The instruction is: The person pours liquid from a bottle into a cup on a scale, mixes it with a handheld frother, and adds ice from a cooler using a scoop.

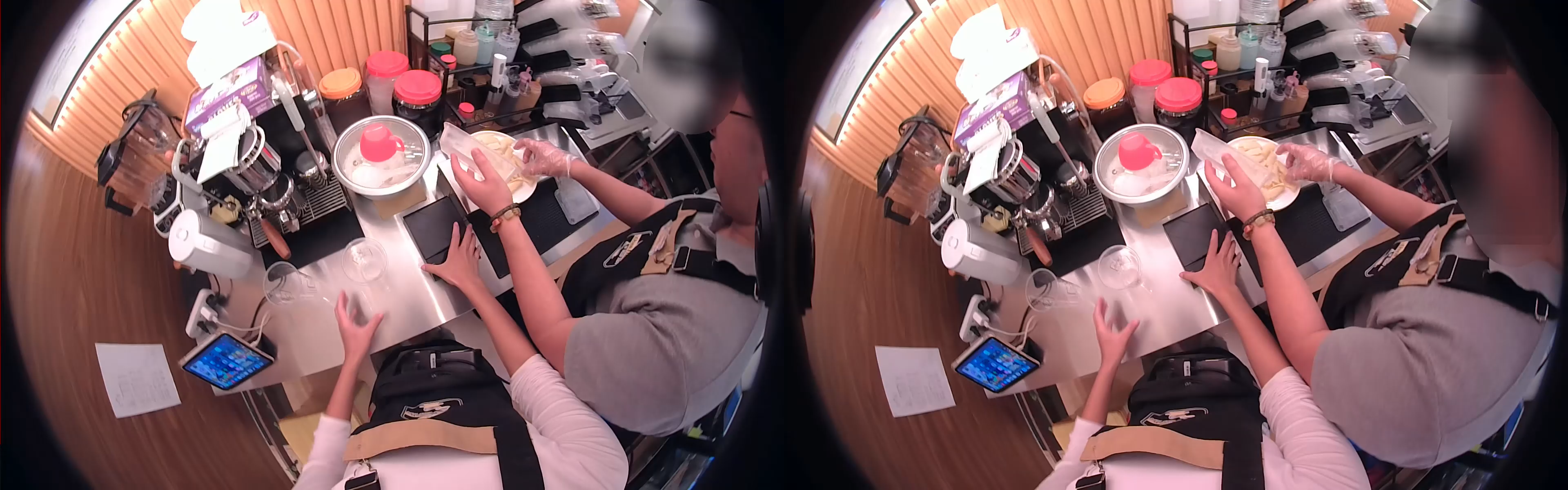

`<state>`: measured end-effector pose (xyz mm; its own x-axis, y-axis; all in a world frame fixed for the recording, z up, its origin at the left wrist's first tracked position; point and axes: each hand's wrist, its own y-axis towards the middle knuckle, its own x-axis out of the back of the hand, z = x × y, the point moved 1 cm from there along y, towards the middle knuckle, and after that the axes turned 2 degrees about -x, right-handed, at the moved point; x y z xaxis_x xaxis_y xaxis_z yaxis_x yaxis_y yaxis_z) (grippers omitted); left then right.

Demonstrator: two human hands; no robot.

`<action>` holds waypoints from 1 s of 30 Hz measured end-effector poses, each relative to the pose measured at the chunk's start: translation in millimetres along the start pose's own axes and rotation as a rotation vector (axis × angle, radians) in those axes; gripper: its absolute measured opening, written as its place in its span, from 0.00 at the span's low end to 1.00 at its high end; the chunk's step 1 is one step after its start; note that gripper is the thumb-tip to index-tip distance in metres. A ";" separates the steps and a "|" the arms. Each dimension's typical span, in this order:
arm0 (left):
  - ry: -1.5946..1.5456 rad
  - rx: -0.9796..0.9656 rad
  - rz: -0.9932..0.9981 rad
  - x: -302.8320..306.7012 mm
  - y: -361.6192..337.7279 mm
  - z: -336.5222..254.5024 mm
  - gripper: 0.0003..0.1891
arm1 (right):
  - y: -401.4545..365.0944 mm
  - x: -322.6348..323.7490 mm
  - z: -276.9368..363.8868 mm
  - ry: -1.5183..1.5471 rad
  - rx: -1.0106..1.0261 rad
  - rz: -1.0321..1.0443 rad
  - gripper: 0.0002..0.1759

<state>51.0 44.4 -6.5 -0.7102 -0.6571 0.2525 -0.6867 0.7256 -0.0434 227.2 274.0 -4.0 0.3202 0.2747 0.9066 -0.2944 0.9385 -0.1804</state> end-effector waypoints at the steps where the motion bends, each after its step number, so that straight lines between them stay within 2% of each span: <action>1: 0.059 -0.089 -0.046 -15.6 12.7 -9.4 0.56 | -1.0 0.0 -2.6 0.007 0.005 -0.008 0.75; 3: 0.030 -0.182 -0.161 -40.8 41.0 -8.7 0.59 | 0.9 -0.3 -1.0 0.023 0.019 -0.028 0.75; 5: 0.085 -0.309 -0.173 -53.3 62.7 -8.4 0.57 | 1.6 0.0 3.7 0.002 0.001 -0.039 0.74; 8: 0.077 -0.244 -0.109 -62.7 81.5 4.4 0.53 | -0.8 0.7 8.1 -0.016 -0.014 -0.039 0.73; 11: -0.297 -0.238 -0.206 -62.2 82.5 -28.3 0.47 | -12.2 -1.6 11.0 -0.051 -0.011 -0.001 0.73; 12: -0.385 -0.236 -0.155 -56.0 82.4 -50.2 0.38 | -19.8 4.1 14.2 -0.064 -0.004 0.045 0.73; 15: -1.091 0.185 0.292 -18.3 95.5 -101.2 0.34 | -38.0 -8.7 18.0 -0.106 0.026 0.097 0.74; 16: -1.161 0.242 0.383 -10.7 99.1 -117.8 0.35 | -41.5 -11.5 23.9 -0.120 0.019 0.107 0.74; 19: -0.837 0.179 0.355 -0.3 103.9 -150.4 0.33 | -43.3 -10.7 42.0 -0.142 -0.016 0.141 0.74; 23: -0.789 0.159 0.422 -4.3 104.8 -169.6 0.27 | -53.7 -16.5 49.8 -0.154 -0.003 0.155 0.74; 26: -0.713 0.086 0.361 -15.7 98.2 -179.7 0.29 | -66.2 -21.1 58.1 -0.162 0.045 0.159 0.74; 30: -0.714 0.085 0.321 -15.6 91.5 -188.8 0.36 | -77.9 -19.9 74.5 -0.169 0.109 0.177 0.74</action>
<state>28.4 159.5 168.2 -0.7838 -0.4110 -0.4655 -0.4198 0.9031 -0.0905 176.7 179.8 20.4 0.1031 0.3849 0.9172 -0.4302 0.8486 -0.3077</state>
